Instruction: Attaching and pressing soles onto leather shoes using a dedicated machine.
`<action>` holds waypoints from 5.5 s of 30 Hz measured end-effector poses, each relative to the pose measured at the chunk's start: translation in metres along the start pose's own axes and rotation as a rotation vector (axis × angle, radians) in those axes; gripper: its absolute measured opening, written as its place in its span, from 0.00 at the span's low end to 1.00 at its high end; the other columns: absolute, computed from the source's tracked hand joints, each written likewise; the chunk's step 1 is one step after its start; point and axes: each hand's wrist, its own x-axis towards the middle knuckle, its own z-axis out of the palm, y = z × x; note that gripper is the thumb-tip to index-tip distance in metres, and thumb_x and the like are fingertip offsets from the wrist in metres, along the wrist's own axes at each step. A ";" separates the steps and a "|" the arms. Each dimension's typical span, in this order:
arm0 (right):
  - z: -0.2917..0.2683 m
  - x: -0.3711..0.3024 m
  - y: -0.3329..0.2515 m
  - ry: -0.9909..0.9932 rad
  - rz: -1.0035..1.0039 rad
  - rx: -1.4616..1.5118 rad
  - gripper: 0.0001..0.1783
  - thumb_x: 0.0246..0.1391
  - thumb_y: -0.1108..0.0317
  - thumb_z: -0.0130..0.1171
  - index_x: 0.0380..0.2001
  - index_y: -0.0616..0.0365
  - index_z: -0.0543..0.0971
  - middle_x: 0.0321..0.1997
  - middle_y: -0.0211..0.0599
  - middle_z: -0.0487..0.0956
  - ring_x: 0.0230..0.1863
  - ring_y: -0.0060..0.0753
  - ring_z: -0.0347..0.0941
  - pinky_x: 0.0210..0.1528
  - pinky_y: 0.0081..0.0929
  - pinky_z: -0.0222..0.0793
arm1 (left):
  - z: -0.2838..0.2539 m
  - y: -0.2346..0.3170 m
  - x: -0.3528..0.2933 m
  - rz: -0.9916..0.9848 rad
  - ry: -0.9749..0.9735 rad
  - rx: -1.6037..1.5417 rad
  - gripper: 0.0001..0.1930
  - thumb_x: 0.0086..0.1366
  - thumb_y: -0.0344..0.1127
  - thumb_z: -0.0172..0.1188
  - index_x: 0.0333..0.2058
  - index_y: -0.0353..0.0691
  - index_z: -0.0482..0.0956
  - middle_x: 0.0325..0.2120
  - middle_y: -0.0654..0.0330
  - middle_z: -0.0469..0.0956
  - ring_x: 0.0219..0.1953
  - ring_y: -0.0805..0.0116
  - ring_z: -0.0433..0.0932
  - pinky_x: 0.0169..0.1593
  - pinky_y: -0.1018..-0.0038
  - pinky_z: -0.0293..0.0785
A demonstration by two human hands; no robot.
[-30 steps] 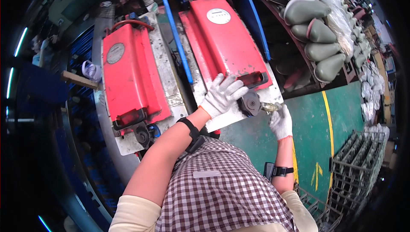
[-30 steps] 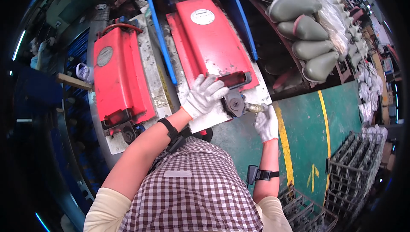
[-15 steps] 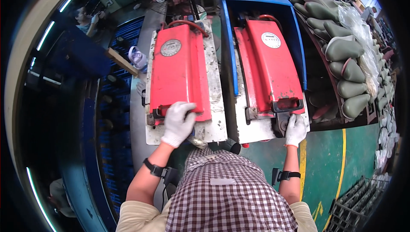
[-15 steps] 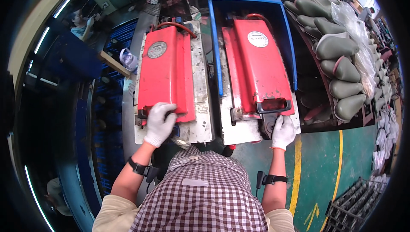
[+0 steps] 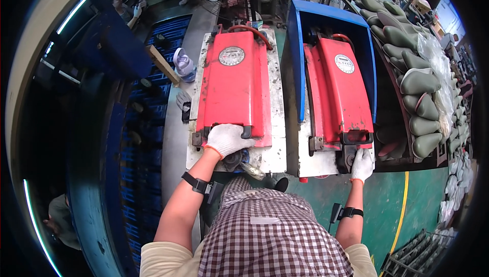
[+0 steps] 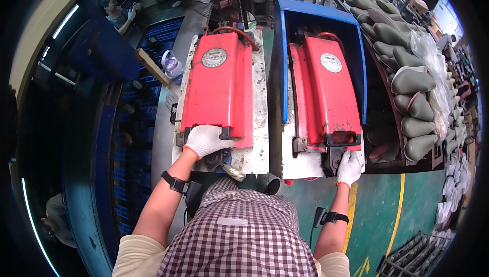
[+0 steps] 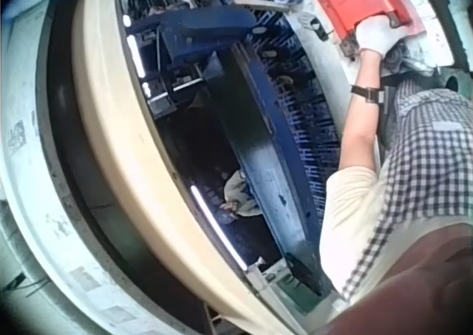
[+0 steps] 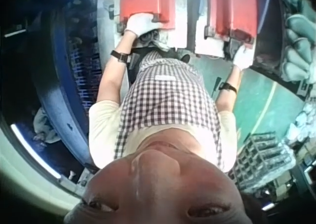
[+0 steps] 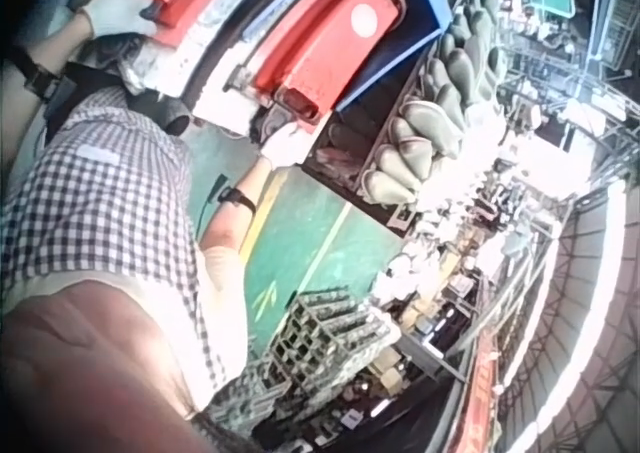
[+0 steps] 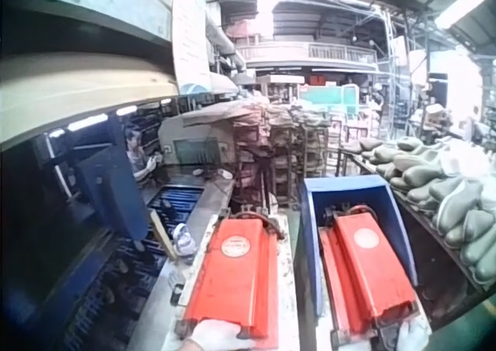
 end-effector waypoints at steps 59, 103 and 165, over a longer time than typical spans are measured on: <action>-0.228 -0.133 -0.288 -0.415 -1.165 0.255 0.12 0.62 0.59 0.56 0.38 0.57 0.80 0.28 0.44 0.84 0.32 0.52 0.84 0.35 0.46 0.78 | 0.050 -0.045 0.020 0.042 0.090 -0.142 0.28 0.54 0.64 0.65 0.38 0.44 0.88 0.38 0.47 0.87 0.43 0.47 0.86 0.50 0.56 0.81; 0.079 -0.219 -0.199 -1.416 -0.313 0.473 0.43 0.62 0.35 0.58 0.61 0.67 0.74 0.41 0.45 0.83 0.31 0.32 0.79 0.36 0.34 0.76 | -0.002 -0.006 0.001 0.081 -0.052 -0.048 0.32 0.57 0.68 0.62 0.39 0.40 0.87 0.40 0.46 0.86 0.46 0.47 0.85 0.51 0.55 0.78; 0.005 -0.281 -0.214 -1.708 0.290 1.597 0.39 0.70 0.51 0.57 0.75 0.60 0.61 0.75 0.44 0.67 0.75 0.39 0.64 0.77 0.38 0.59 | 0.033 -0.100 -0.095 -0.020 0.323 -1.885 0.32 0.76 0.49 0.58 0.69 0.34 0.63 0.61 0.54 0.73 0.60 0.62 0.75 0.66 0.63 0.74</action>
